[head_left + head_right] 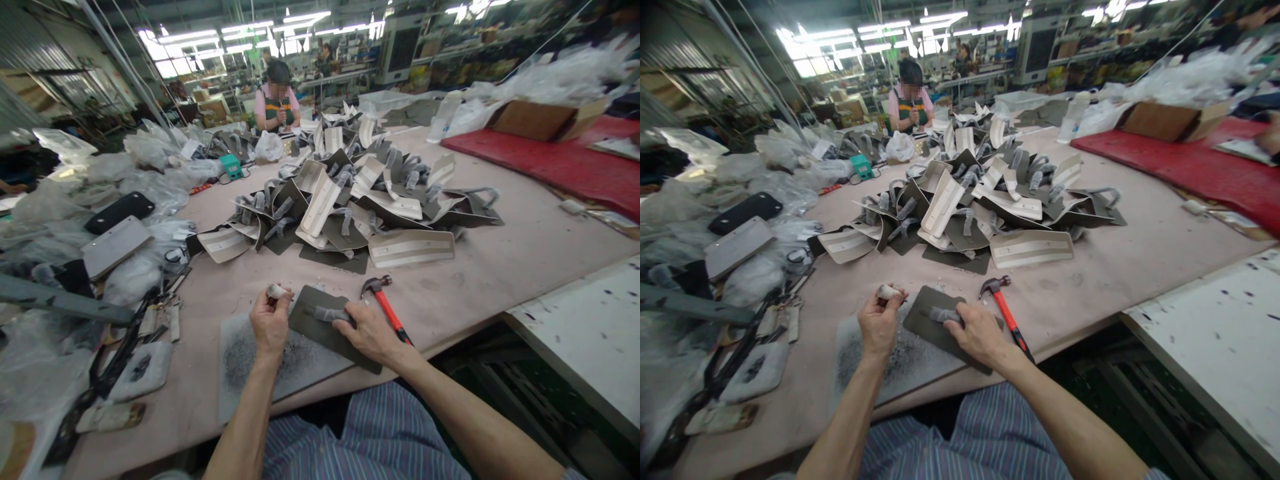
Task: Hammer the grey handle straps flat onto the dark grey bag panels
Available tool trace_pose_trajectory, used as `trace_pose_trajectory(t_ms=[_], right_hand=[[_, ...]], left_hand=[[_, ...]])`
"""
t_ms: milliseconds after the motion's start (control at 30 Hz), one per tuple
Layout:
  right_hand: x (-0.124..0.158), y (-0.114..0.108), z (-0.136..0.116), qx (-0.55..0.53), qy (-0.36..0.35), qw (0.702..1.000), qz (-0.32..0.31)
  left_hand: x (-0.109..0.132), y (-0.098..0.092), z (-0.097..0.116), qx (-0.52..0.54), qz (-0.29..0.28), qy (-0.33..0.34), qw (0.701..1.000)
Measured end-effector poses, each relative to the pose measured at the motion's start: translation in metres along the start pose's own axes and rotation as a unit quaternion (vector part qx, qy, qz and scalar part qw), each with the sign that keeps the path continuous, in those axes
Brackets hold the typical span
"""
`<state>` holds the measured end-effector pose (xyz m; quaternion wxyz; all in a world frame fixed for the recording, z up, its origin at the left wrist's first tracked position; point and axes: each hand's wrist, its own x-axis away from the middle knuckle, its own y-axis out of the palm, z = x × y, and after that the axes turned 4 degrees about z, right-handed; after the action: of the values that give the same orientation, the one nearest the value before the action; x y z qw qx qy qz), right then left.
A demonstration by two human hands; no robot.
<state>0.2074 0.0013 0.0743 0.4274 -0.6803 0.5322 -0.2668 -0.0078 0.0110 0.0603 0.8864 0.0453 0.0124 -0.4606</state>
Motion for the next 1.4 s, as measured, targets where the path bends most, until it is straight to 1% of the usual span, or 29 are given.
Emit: trace_pose_trajectory(t_ms=[67,133,233,300,400,467,500,533,600,700,767,900,1033,1133,1233,1300,1333,1400], right_hand=[[0.014,0.008,-0.003,-0.011,0.075,0.997,0.014],[0.026,0.018,-0.011,-0.011,0.113,0.993,0.039],[0.039,0.035,-0.026,-0.027,0.13,0.987,0.087],[0.043,0.047,-0.033,-0.051,0.142,0.98,0.13],[0.045,0.064,-0.037,-0.088,0.168,0.959,0.209],[0.046,0.071,-0.038,-0.115,0.183,0.946,0.241],[0.047,0.073,-0.038,-0.128,0.189,0.942,0.247],[0.047,0.074,-0.038,-0.138,0.193,0.94,0.246],[0.047,0.072,-0.039,-0.143,0.194,0.945,0.222],[0.045,0.066,-0.039,-0.117,0.167,0.966,0.16],[0.044,0.062,-0.039,-0.096,0.152,0.975,0.129],[0.043,0.056,-0.039,-0.076,0.157,0.98,0.092],[0.045,0.048,-0.039,-0.109,0.15,0.98,0.066],[0.048,0.04,-0.029,-0.139,0.142,0.978,0.063],[0.051,0.031,-0.002,-0.117,0.141,0.976,0.115],[0.052,0.025,0.025,-0.061,0.144,0.975,0.16],[0.053,0.023,0.04,-0.02,0.148,0.974,0.173],[0.057,0.019,0.067,0.069,0.16,0.97,0.17]], left_hand=[[-0.001,0.007,-0.007,0.009,-0.013,-0.009,1.0],[-0.001,0.015,-0.018,0.016,-0.036,-0.022,0.999],[0.002,0.026,-0.034,0.019,-0.068,-0.039,0.997],[0.003,0.03,-0.041,0.017,-0.078,-0.047,0.996],[0.005,0.032,-0.043,0.013,-0.091,-0.056,0.994],[0.006,0.031,-0.043,0.002,-0.101,-0.057,0.993],[0.007,0.03,-0.044,-0.006,-0.107,-0.056,0.993],[0.007,0.03,-0.044,-0.013,-0.112,-0.055,0.992],[0.008,0.03,-0.046,-0.022,-0.122,-0.053,0.991],[0.009,0.032,-0.048,-0.018,-0.126,-0.054,0.99],[0.009,0.034,-0.047,-0.01,-0.134,-0.059,0.989],[0.009,0.035,-0.046,-0.011,-0.172,-0.068,0.983],[0.009,0.031,-0.05,-0.022,-0.186,-0.058,0.981],[0.009,0.03,-0.052,-0.031,-0.192,-0.051,0.98],[0.008,0.03,-0.052,-0.04,-0.195,-0.046,0.979],[0.008,0.031,-0.051,-0.046,-0.197,-0.044,0.978],[0.008,0.031,-0.05,-0.048,-0.198,-0.042,0.978],[0.009,0.032,-0.05,-0.058,-0.197,-0.031,0.978]])
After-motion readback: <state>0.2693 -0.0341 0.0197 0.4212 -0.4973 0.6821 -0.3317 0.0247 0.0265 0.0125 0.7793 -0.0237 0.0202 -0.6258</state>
